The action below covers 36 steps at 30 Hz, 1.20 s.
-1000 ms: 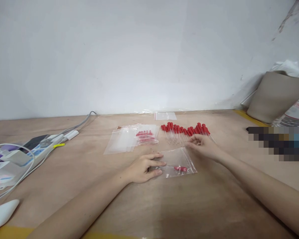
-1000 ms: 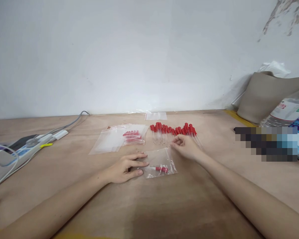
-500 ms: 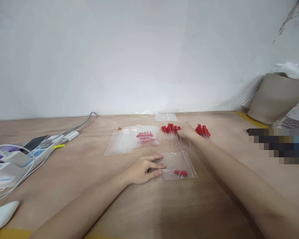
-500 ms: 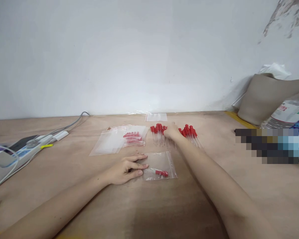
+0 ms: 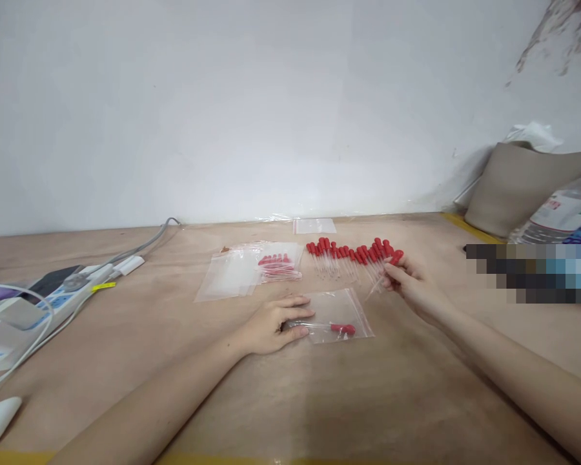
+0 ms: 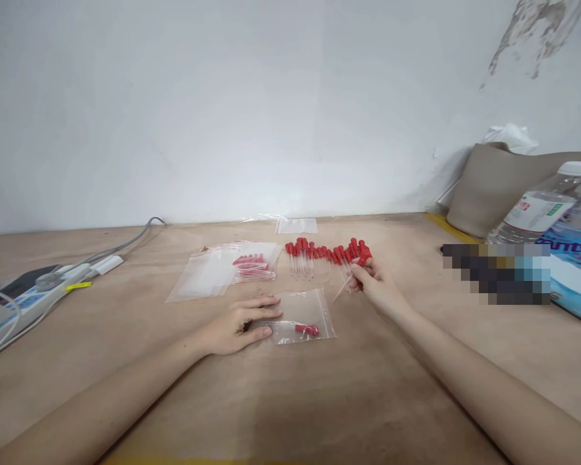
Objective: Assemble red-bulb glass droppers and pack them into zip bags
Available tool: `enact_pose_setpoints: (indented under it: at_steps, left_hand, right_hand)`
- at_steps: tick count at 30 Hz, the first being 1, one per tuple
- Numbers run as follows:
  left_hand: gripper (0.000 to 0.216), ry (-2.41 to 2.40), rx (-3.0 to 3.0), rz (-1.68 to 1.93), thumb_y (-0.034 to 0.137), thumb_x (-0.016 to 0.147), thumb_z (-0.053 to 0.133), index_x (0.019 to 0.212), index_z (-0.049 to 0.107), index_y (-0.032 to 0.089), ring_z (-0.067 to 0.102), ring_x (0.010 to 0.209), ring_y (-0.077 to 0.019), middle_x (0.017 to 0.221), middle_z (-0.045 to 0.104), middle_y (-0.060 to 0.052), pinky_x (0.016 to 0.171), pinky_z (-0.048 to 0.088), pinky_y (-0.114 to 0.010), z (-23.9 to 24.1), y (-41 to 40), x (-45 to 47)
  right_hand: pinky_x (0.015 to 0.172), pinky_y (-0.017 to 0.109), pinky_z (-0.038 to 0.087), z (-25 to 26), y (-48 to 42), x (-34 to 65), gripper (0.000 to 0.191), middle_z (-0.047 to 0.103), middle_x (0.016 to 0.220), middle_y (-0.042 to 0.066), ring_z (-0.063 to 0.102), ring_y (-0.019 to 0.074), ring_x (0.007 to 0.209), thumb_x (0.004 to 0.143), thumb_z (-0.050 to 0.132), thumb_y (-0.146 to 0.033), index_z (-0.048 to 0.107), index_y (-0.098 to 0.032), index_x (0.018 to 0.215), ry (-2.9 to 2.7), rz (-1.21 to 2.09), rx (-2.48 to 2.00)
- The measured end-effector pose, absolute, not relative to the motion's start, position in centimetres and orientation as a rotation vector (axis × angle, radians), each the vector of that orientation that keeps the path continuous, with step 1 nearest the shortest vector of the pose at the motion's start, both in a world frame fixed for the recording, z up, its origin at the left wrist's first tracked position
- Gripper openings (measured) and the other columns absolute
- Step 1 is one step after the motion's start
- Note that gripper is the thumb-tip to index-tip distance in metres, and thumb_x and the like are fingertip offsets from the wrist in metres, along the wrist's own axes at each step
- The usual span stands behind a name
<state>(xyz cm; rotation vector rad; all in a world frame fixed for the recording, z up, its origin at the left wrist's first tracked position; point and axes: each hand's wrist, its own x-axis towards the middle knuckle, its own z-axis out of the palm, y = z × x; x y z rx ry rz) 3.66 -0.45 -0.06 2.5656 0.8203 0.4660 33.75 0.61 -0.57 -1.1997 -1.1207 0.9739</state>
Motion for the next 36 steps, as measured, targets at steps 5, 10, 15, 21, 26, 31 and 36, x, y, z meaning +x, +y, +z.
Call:
enact_pose_setpoints:
  at_steps: [5,10,15,21,26,31,36]
  left_hand:
    - [0.041,0.83,2.579,0.46,0.04,0.084,0.048,0.122,0.048,0.025,0.04,0.121,-0.021,0.131,0.043,-0.007,0.1,0.033,-0.039,0.0,-0.4,3.7]
    - [0.047,0.807,2.598,0.476,0.039,0.083,0.049,0.126,0.042,0.023,0.04,0.121,-0.0201,0.131,0.044,-0.007,0.101,0.032,-0.038,0.1,-0.4,3.8]
    - [0.052,0.796,2.586,0.513,0.039,0.083,0.049,0.13,0.036,0.023,0.041,0.12,-0.0212,0.131,0.044,-0.007,0.1,0.033,-0.039,0.2,-0.4,3.9]
    - [0.053,0.814,2.585,0.51,0.039,0.083,0.05,0.131,0.035,0.024,0.042,0.119,-0.0212,0.131,0.044,-0.006,0.099,0.034,-0.039,0.2,-0.5,3.9]
    - [0.052,0.812,2.592,0.518,0.039,0.082,0.05,0.13,0.037,0.023,0.042,0.119,-0.0221,0.13,0.045,-0.007,0.099,0.033,-0.04,0.1,-0.4,3.9]
    - [0.052,0.811,2.584,0.529,0.039,0.082,0.05,0.13,0.038,0.023,0.041,0.119,-0.0221,0.131,0.044,-0.007,0.1,0.032,-0.04,0.2,-0.4,4.0]
    - [0.048,0.795,2.568,0.523,0.039,0.082,0.051,0.126,0.043,0.022,0.041,0.12,-0.0218,0.131,0.044,-0.007,0.101,0.032,-0.039,-0.1,-0.3,3.8]
  right_hand:
    - [0.048,0.023,0.046,-1.4,-0.1,32.8,0.042,0.055,0.065,-0.005,0.054,0.0103,0.051,0.063,0.066,-0.027,0.035,-0.026,0.092,-0.882,1.027,-1.175]
    - [0.055,0.025,0.051,-1.2,-1.4,31.2,0.041,0.058,0.065,-0.005,0.059,0.0115,0.054,0.065,0.064,-0.022,0.035,-0.026,0.094,-0.783,1.216,-1.129]
    - [0.073,0.027,0.05,-1.5,-2.1,31.3,0.031,0.061,0.07,-0.001,0.062,0.0123,0.069,0.062,0.07,-0.027,0.046,-0.02,0.081,-0.885,1.448,-1.054]
    - [0.046,0.019,0.037,-1.6,-1.9,32.3,0.026,0.057,0.061,-0.004,0.046,0.0052,0.049,0.059,0.072,-0.031,0.062,-0.018,0.079,-1.378,1.382,-1.228]
    - [0.038,0.019,0.022,-1.4,-1.8,30.8,0.021,0.037,0.041,-0.008,0.028,0.0041,0.039,0.055,0.072,-0.031,0.068,-0.016,0.07,-1.61,1.082,-1.333]
    - [0.043,0.02,0.033,-1.1,-2.4,29.5,0.026,0.054,0.05,-0.004,0.045,0.007,0.045,0.06,0.069,-0.033,0.065,-0.015,0.079,-1.624,1.24,-1.231]
    - [0.055,0.023,0.043,-1.0,-2.4,30.6,0.031,0.066,0.072,0.002,0.058,0.0122,0.061,0.068,0.062,-0.038,0.063,-0.018,0.091,-1.751,1.362,-1.147]
